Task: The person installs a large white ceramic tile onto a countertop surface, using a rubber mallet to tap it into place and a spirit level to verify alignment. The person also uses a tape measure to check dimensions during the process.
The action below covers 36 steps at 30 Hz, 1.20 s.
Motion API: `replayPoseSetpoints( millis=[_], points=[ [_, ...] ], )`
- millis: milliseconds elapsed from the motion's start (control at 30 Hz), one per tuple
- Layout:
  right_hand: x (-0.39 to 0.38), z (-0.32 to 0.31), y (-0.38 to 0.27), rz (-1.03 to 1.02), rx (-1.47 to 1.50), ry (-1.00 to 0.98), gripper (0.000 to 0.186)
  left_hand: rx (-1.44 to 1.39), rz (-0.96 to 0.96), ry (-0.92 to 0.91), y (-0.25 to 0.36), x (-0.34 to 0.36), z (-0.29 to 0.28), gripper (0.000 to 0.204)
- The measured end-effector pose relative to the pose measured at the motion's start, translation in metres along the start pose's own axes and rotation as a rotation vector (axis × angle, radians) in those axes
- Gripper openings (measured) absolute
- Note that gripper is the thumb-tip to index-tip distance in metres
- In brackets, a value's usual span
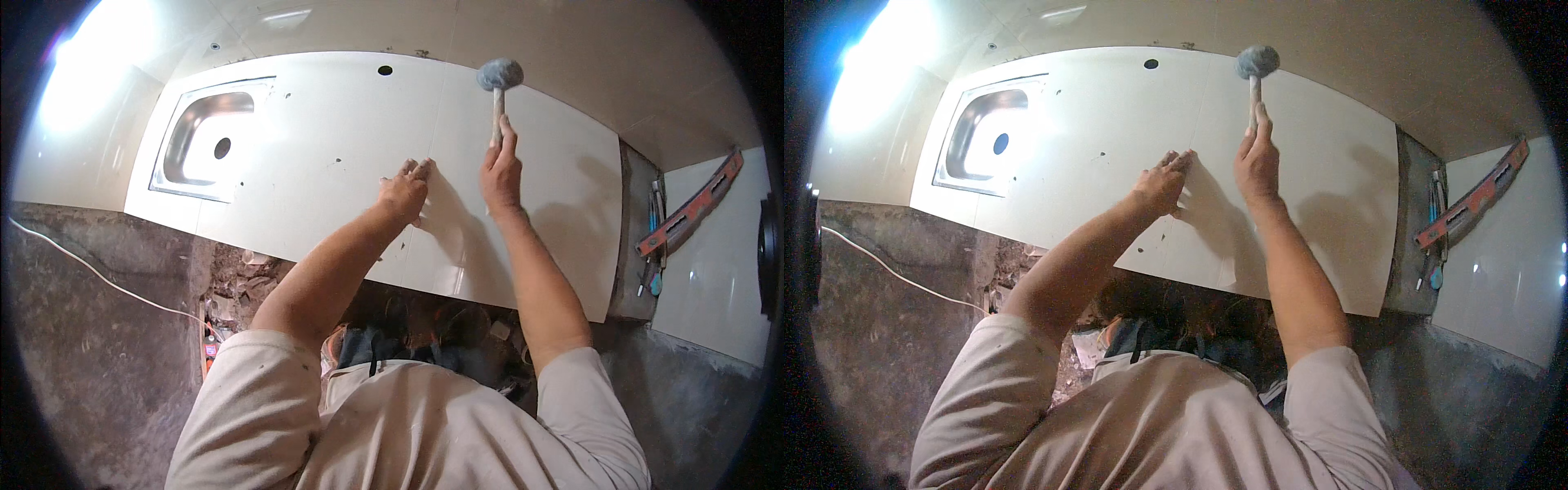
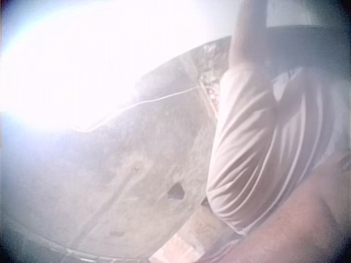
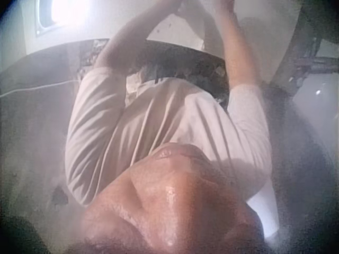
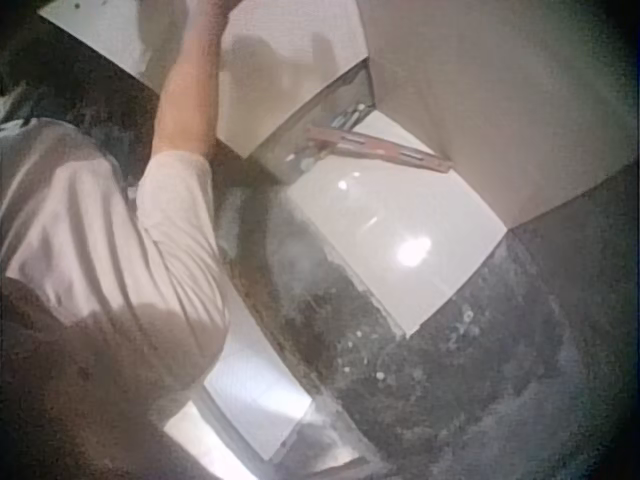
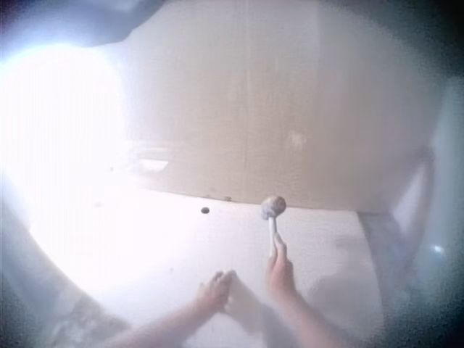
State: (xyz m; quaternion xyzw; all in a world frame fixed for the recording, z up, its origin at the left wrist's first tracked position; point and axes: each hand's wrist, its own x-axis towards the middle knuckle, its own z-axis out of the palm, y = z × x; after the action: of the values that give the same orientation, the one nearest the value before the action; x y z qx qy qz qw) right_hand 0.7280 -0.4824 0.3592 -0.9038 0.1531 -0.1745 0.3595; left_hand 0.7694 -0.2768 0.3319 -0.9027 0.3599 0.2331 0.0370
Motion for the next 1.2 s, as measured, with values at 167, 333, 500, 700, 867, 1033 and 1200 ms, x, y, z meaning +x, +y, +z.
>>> replayPoseSetpoints(
  millis=[167,333,500,700,867,1033,1200],
  points=[
    [-0.033,-0.019,-0.006,0.063,0.005,-0.032,0.049,0.000,0.032,0.019,0.007,-0.002,0.002,0.129],
    [-0.062,-0.024,0.012,0.190,-0.067,-0.208,0.056,-0.139,0.087,0.072,-0.015,0.019,0.008,0.145],
    [-0.129,-0.046,0.026,0.234,-0.063,-0.213,0.062,0.005,0.107,0.032,0.003,-0.009,0.003,0.155],
    [-0.199,-0.070,0.007,0.270,-0.024,-0.263,0.058,0.127,0.057,-0.047,0.007,-0.019,-0.003,0.150],
    [-0.243,-0.064,0.014,-0.068,-0.103,0.028,0.052,0.121,0.059,-0.001,0.008,-0.015,0.004,0.149],
    [-0.236,-0.081,0.010,0.176,-0.073,-0.191,0.051,-0.011,0.126,0.035,0.001,-0.007,0.006,0.144],
    [-0.232,-0.099,0.021,0.275,0.070,-0.166,0.051,0.087,0.024,-0.069,0.022,0.014,0.004,0.142]
  ],
)
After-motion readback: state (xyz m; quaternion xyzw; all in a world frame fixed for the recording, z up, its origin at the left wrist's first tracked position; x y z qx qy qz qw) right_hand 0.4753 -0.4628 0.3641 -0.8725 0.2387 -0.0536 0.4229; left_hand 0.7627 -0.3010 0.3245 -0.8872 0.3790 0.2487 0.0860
